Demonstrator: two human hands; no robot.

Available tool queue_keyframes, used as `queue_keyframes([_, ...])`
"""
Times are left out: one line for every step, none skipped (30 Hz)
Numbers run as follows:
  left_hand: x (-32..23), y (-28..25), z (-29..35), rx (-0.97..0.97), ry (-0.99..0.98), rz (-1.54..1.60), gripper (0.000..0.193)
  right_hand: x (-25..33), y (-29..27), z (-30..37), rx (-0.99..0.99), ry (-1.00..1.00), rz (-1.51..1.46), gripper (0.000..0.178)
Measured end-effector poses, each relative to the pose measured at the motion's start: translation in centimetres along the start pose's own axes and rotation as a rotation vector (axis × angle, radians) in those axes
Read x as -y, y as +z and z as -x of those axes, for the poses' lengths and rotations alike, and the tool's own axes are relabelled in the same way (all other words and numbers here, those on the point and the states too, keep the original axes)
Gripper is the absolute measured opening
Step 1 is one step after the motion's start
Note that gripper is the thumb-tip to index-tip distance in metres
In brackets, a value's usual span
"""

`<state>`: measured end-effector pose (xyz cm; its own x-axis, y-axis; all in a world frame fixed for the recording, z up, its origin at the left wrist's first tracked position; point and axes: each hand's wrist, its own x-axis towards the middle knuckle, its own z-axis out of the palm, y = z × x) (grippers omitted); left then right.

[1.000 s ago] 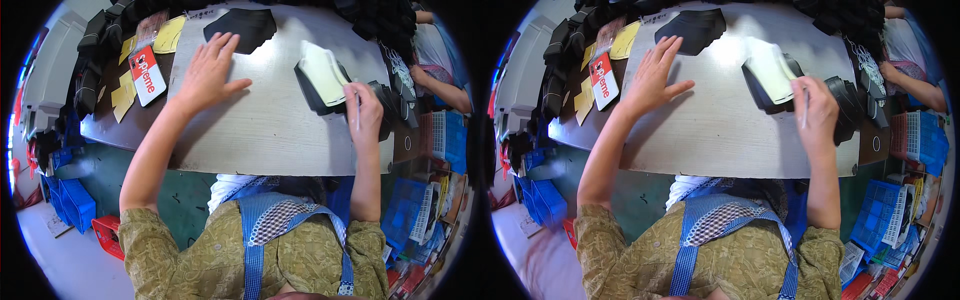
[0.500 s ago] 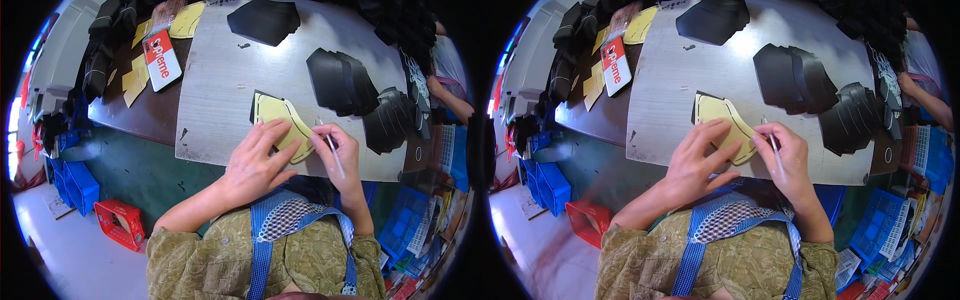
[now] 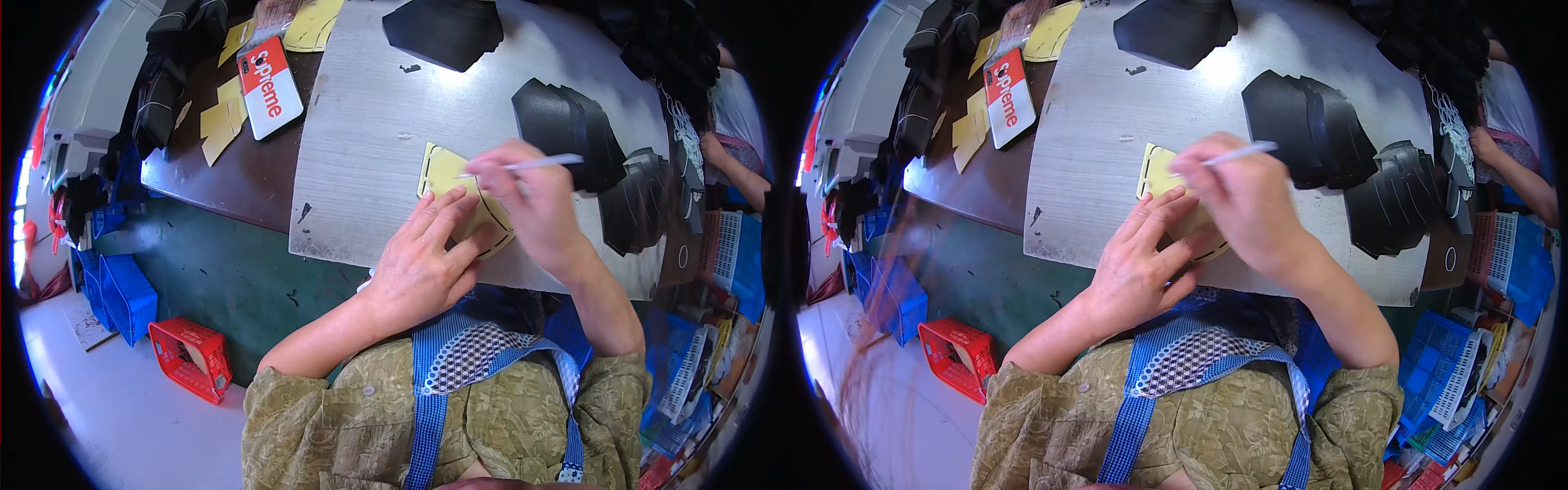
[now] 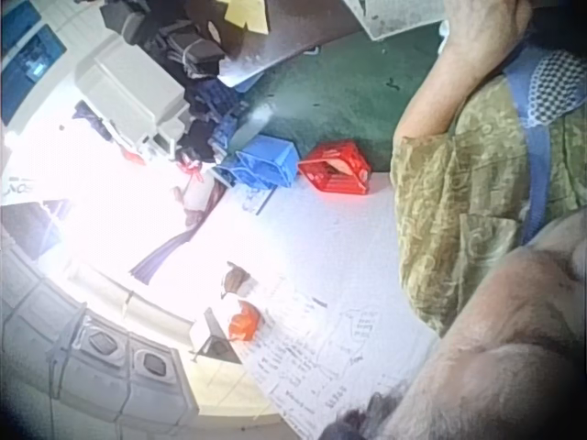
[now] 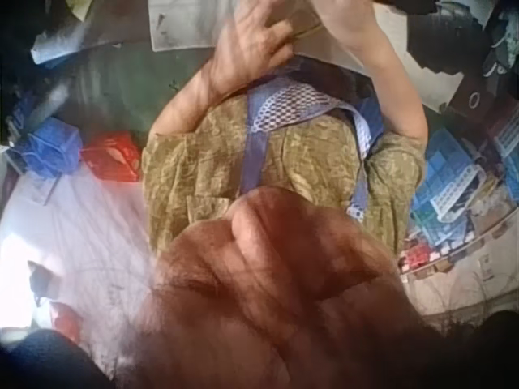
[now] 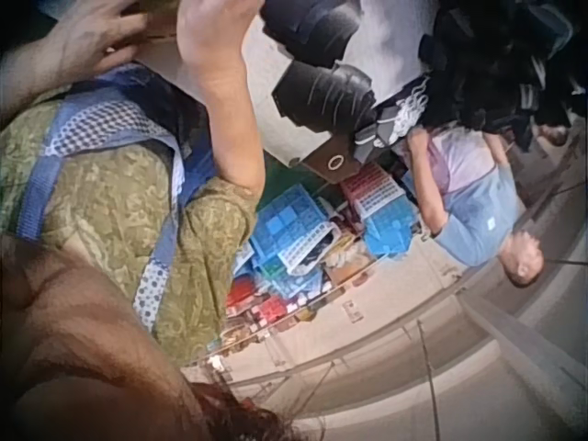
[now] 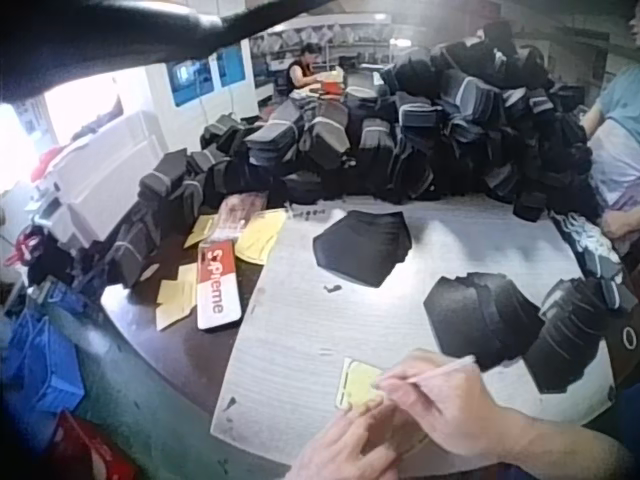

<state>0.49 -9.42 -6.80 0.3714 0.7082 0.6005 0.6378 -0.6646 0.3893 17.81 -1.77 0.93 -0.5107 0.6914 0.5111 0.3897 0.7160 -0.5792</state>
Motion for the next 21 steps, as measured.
queue_keyframes([-0.1,0.1,-0.2,0.002,0.007,0.006,0.047,-0.4,1.0,-0.5,-0.005,0.005,0.006,0.021])
queue_keyframes([-0.2,0.2,-0.3,0.005,0.013,0.024,0.046,-1.4,2.2,-0.8,0.036,-0.099,0.116,0.021])
queue_keyframes([-0.3,0.4,-0.3,0.005,0.011,0.038,0.046,-2.0,2.9,-1.4,0.084,-0.208,0.22,0.021])
queue_keyframes([-0.4,0.4,-0.4,0.003,0.019,0.029,0.043,-2.3,2.8,-2.0,0.05,-0.186,0.283,0.022])
queue_keyframes([-0.5,0.3,-0.7,0.004,0.023,0.034,0.043,-2.5,2.3,-2.6,0.049,-0.182,0.287,0.022])
queue_keyframes([-0.4,0.3,-0.9,0.0,0.024,0.019,0.041,-2.5,1.7,-3.3,0.012,-0.095,0.258,0.021])
queue_keyframes([-0.4,0.2,-1.1,-0.003,0.027,0.006,0.039,-2.4,1.1,-3.6,-0.025,-0.007,0.23,0.021])
queue_keyframes([-0.6,0.0,-1.0,0.01,0.007,0.008,0.035,-2.3,0.4,-3.4,-0.083,0.008,0.212,0.02])
queue_keyframes([-0.5,0.1,-0.9,0.009,0.005,0.009,0.035,-2.4,-0.2,-2.7,-0.081,0.008,0.212,0.02])
queue_keyframes([-0.3,0.3,-0.9,0.002,0.016,-0.036,0.033,-2.6,-0.9,-1.6,-0.061,0.027,0.229,0.019])
queue_keyframes([-0.2,0.5,-0.9,-0.004,0.028,-0.081,0.031,-2.6,-1.4,-0.5,-0.04,0.046,0.246,0.018])
queue_keyframes([-0.2,0.5,-1.0,0.006,0.038,-0.112,0.032,-2.1,-1.4,1.0,-0.024,0.095,0.233,0.016])
queue_keyframes([-0.2,0.7,-1.1,0.009,0.04,-0.106,0.032,-1.9,-1.7,2.1,-0.025,0.102,0.236,0.016])
queue_keyframes([-0.1,0.9,-1.1,-0.004,0.032,-0.099,0.034,-1.7,-2.3,3.2,0.024,0.133,0.258,0.016])
queue_keyframes([-0.1,0.9,-1.2,-0.017,0.023,-0.094,0.036,-1.4,-2.9,4.1,0.072,0.164,0.278,0.016])
queue_keyframes([-0.1,0.8,-1.4,-0.035,0.027,-0.106,0.038,-0.6,-3.7,4.7,0.101,0.267,0.301,0.015])
queue_keyframes([0.0,0.7,-1.5,-0.032,0.027,-0.102,0.038,-0.8,-3.7,5.3,0.101,0.272,0.301,0.015])
queue_keyframes([0.2,0.5,-1.7,-0.013,0.033,-0.095,0.038,-1.0,-3.7,5.8,0.085,0.152,0.301,0.015])
queue_keyframes([0.5,0.3,-1.9,0.006,0.04,-0.088,0.038,-1.1,-3.8,6.2,0.07,0.031,0.301,0.016])
queue_keyframes([0.8,0.2,-2.2,0.021,0.052,-0.106,0.038,-0.5,-3.5,6.5,0.153,0.042,0.292,0.016])
queue_keyframes([0.8,0.0,-2.7,0.021,0.058,-0.103,0.038,-0.4,-3.3,6.5,0.149,0.045,0.296,0.016])
